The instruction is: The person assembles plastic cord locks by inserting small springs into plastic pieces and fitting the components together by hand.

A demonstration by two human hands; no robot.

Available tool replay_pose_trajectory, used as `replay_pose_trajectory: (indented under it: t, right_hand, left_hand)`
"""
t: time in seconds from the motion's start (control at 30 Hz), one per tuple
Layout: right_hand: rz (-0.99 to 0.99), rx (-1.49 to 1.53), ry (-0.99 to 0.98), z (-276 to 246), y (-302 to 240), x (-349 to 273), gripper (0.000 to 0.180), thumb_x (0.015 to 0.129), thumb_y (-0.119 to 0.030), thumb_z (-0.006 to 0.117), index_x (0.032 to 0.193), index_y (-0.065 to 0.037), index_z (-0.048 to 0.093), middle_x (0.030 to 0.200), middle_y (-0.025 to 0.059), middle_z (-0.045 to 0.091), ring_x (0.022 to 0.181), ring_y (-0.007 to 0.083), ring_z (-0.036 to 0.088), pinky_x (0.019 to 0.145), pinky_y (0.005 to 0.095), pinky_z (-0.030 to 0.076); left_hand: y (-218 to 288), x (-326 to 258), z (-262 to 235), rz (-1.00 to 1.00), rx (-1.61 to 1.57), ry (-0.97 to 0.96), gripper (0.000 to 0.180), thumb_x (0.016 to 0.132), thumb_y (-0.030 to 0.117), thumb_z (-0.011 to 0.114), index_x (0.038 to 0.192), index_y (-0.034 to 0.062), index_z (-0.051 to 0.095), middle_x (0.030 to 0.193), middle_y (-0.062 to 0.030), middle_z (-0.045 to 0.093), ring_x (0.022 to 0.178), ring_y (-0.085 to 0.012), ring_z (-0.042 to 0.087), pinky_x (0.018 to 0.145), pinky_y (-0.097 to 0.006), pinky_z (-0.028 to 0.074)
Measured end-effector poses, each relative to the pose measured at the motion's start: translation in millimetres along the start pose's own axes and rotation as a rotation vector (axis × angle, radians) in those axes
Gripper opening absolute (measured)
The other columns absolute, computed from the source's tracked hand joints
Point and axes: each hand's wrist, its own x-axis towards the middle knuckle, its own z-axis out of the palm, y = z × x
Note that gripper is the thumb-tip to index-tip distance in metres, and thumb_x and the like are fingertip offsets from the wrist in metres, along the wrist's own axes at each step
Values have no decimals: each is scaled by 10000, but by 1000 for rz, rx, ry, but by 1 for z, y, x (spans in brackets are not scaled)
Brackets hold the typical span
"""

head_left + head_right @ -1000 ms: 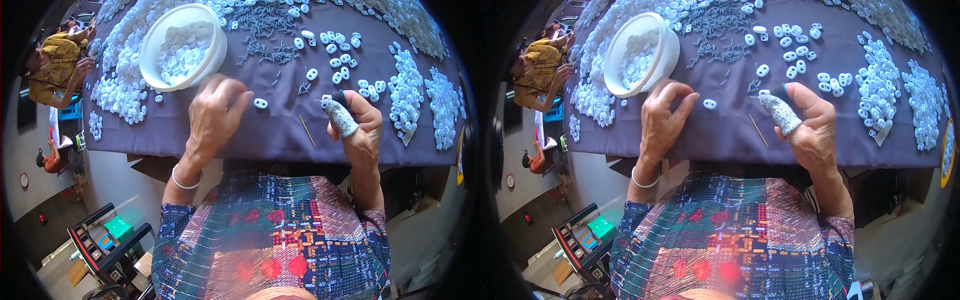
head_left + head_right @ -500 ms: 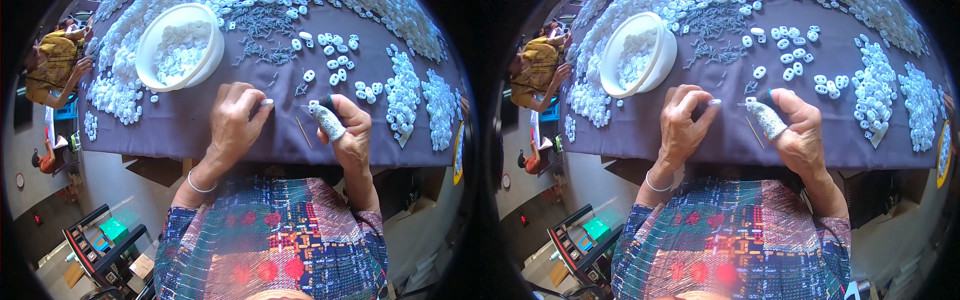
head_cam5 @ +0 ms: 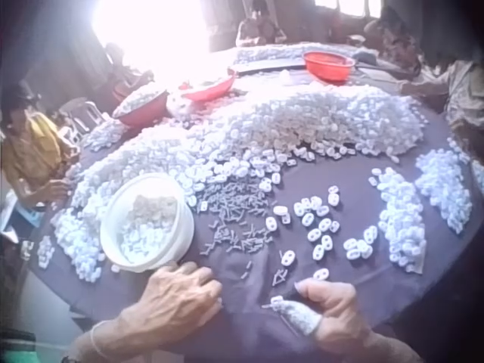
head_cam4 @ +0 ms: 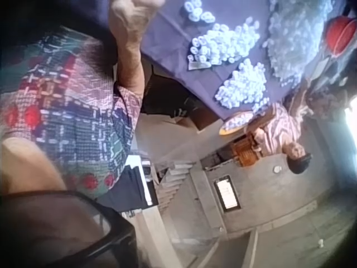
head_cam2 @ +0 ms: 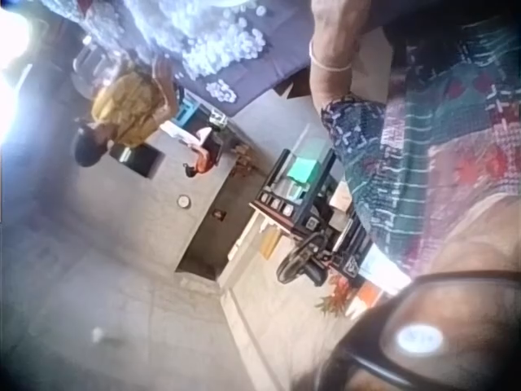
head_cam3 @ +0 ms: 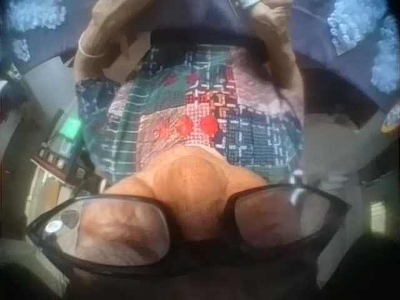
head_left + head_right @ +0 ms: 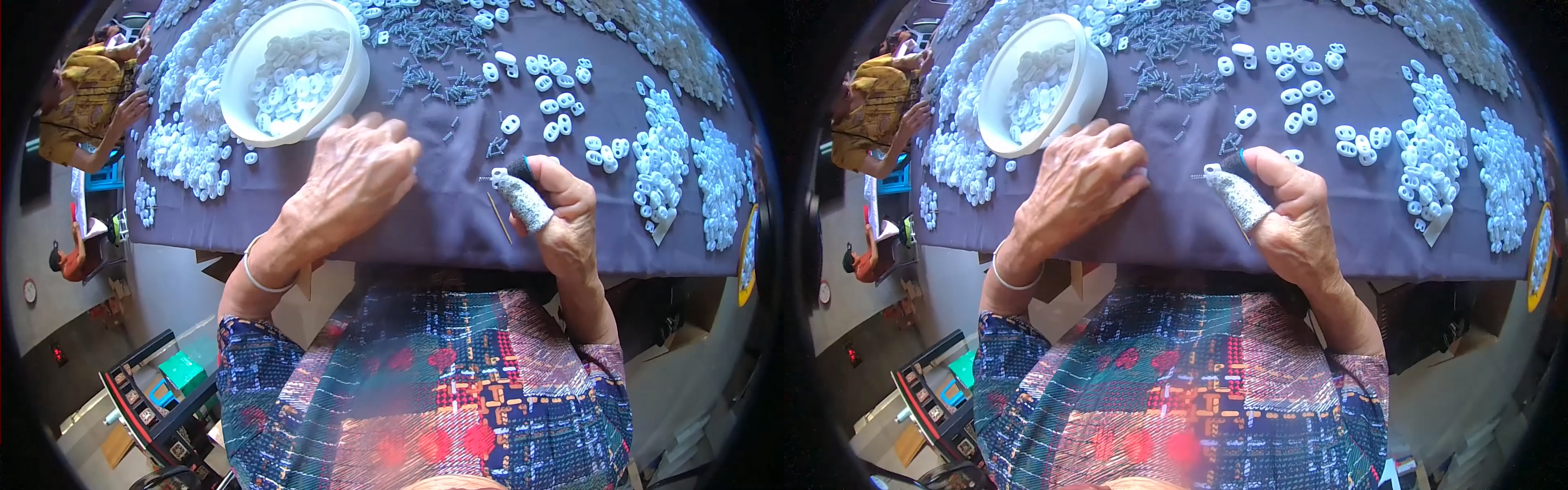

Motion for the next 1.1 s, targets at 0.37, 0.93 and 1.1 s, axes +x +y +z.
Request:
replay_pose_trajectory:
  t: [0.37,0.93,1.1]
  right_hand:
    - [61,29,17,-9,4,-4,192,796,11,676,970,54,606,867,24,615,810,67,535,721,205,442]
    - [-79,-78,-105,15,-5,2,108,846,-1,637,951,18,627,780,-37,580,698,5,503,590,148,384]
    - [-69,-134,-140,13,-2,2,110,845,16,625,954,28,620,822,-19,606,773,24,537,670,168,426]
  left_hand:
    - [13,-20,24,-286,-599,252,103,747,90,683,826,50,631,793,-109,616,713,-283,627,632,-359,500]
    - [40,-27,34,-676,-2007,241,159,852,90,653,979,-4,637,859,-107,671,749,-180,680,532,-224,533]
    - [43,-28,34,-691,-2017,217,152,853,85,651,976,-3,635,858,-109,671,739,-185,680,522,-225,539]
